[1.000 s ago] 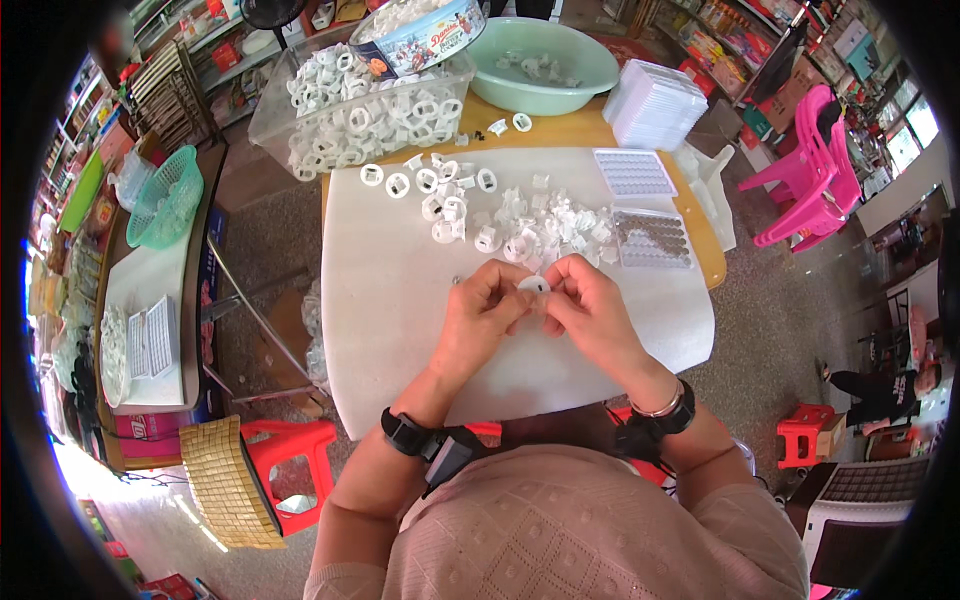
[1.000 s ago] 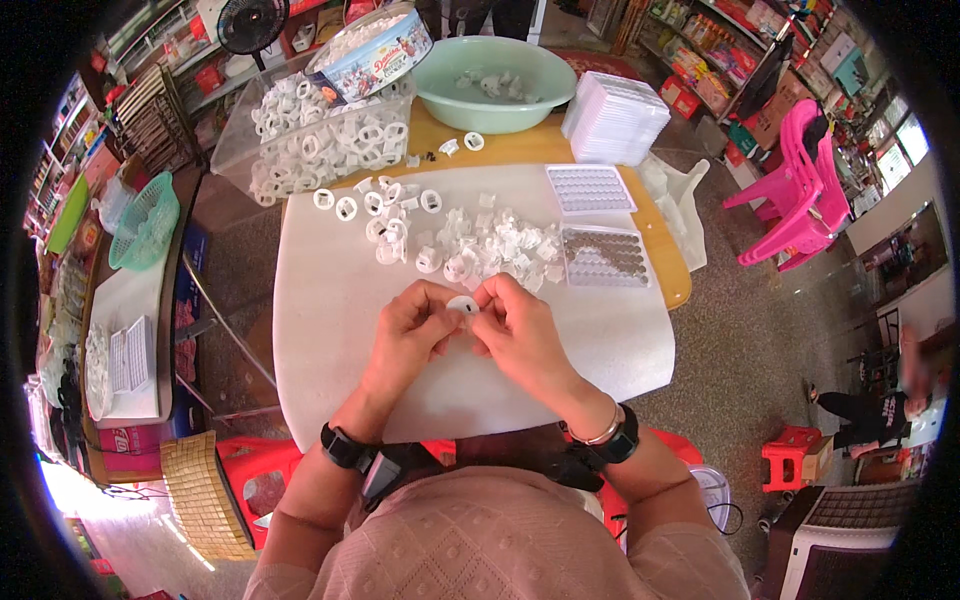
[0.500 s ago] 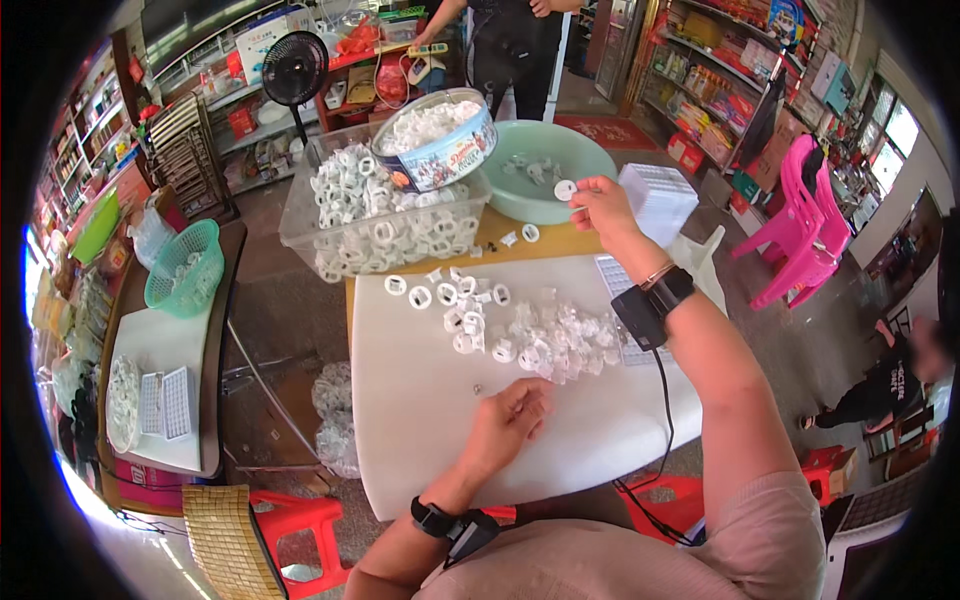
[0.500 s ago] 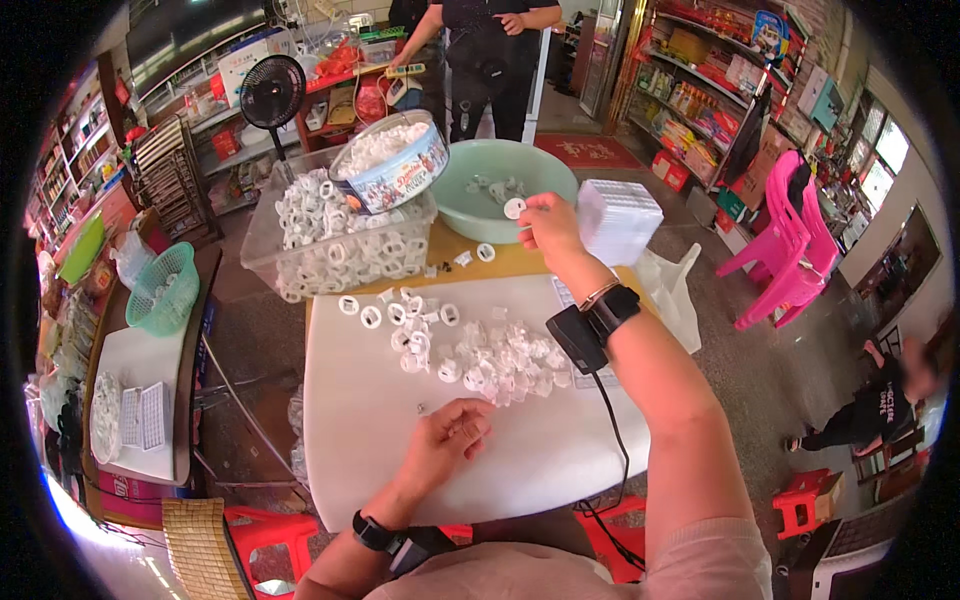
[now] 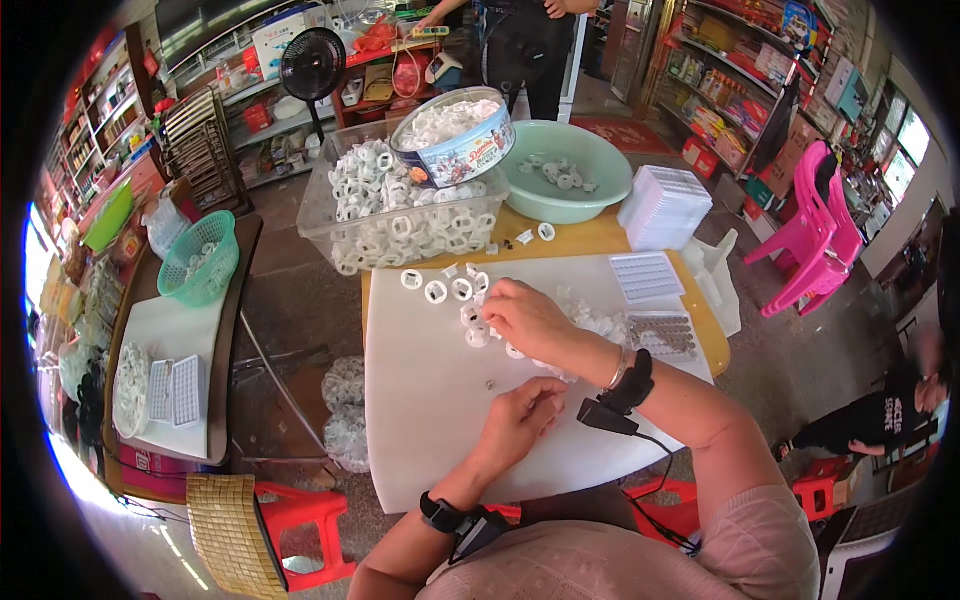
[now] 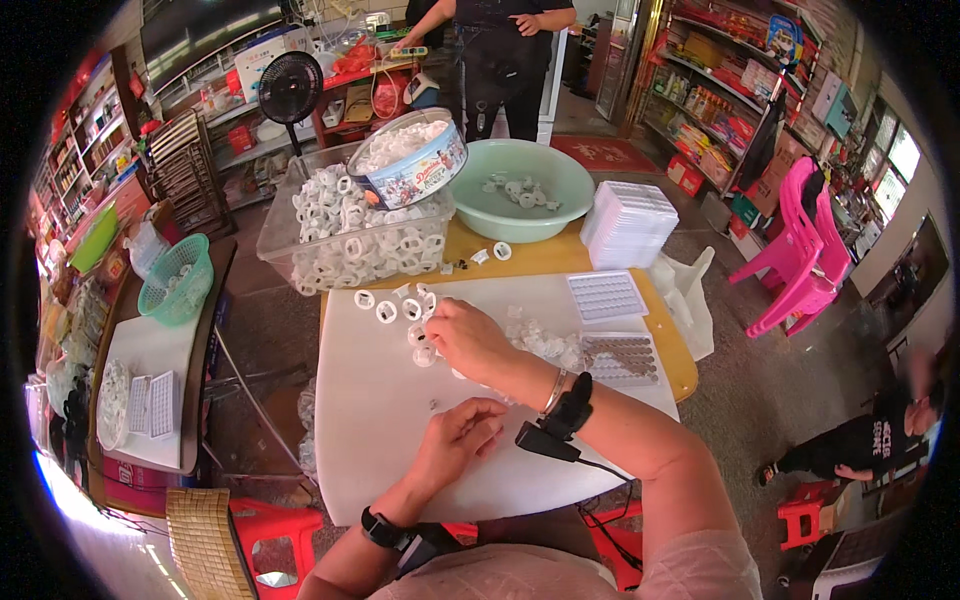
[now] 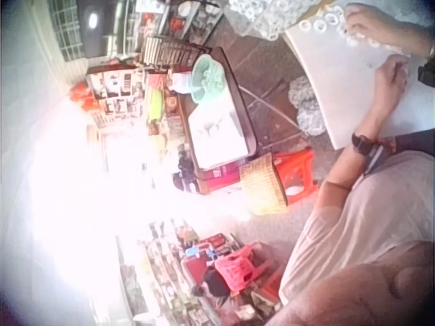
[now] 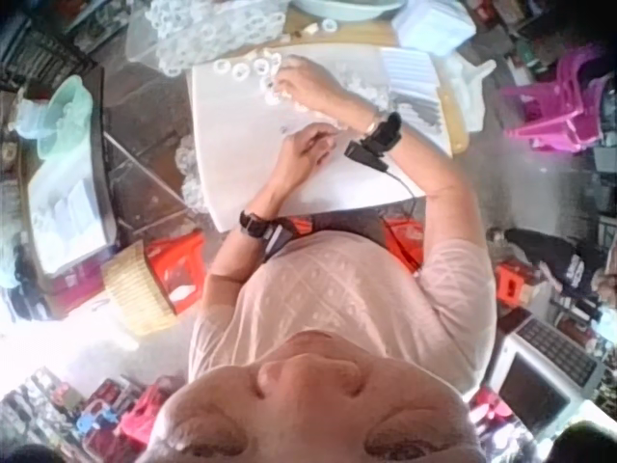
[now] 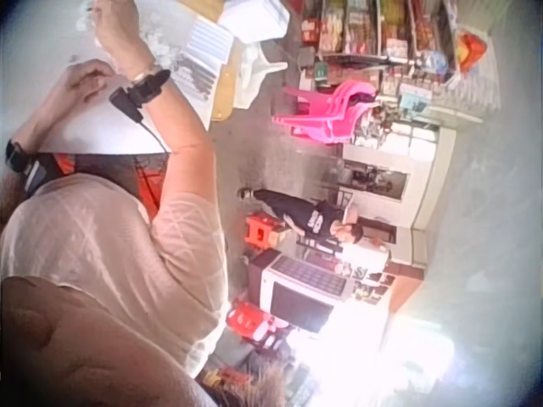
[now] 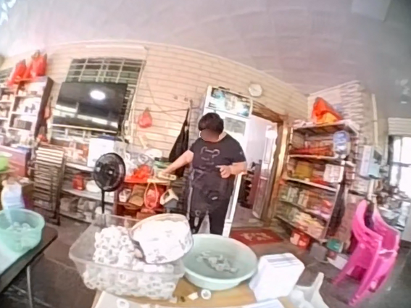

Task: Assembling small white plastic components by inserting electronic parts into them.

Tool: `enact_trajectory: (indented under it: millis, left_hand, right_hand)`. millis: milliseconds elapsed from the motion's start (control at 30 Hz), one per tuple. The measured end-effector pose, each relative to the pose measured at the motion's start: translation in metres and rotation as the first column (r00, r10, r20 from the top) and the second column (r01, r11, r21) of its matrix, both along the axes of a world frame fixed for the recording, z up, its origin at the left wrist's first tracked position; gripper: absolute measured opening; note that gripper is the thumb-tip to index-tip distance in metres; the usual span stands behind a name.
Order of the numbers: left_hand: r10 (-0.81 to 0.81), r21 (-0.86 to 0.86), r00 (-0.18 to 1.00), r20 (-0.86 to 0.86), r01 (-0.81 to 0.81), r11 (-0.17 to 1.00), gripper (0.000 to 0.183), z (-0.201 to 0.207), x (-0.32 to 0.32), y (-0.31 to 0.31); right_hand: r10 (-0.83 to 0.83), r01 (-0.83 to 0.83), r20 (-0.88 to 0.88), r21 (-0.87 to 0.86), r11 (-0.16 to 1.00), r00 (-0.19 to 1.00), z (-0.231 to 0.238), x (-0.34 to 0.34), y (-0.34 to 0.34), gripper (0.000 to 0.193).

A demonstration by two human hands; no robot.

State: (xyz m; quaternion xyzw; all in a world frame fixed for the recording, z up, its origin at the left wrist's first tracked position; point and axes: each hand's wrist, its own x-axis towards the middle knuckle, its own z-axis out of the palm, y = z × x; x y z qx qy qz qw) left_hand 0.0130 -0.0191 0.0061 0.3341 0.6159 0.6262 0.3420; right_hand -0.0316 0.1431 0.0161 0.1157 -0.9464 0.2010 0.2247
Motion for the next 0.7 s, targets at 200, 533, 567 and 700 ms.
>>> enact_trajectory:
  millis: [200, 533, 567, 700]
  left_hand:
    - [0.016, 0.012, 0.999, -0.028, -0.016, 1.0, 0.019, -0.014, -0.002, 0.002]
    - [0.102, 0.074, 0.98, 0.173, -0.116, 0.991, 0.019, -0.011, -0.003, 0.002]
    - [0.164, 0.114, 0.95, 0.266, -0.2, 0.973, 0.021, -0.011, -0.005, 0.001]
    - [0.196, 0.221, 0.864, 0.464, -0.327, 0.919, 0.026, -0.004, -0.01, 0.0]
  right_hand:
    - [-0.048, 0.137, 0.222, -0.402, 0.905, 0.974, 0.006, 0.014, 0.004, 0.013]
    - [0.021, 0.272, 0.328, -0.815, 0.511, 0.944, 0.032, 0.045, 0.019, 0.017]
    - [0.06, 0.262, 0.327, -0.843, 0.47, 0.943, 0.037, 0.056, 0.015, 0.017]
    - [0.035, 0.234, 0.287, -0.84, 0.49, 0.957, 0.039, 0.097, -0.01, 0.017]
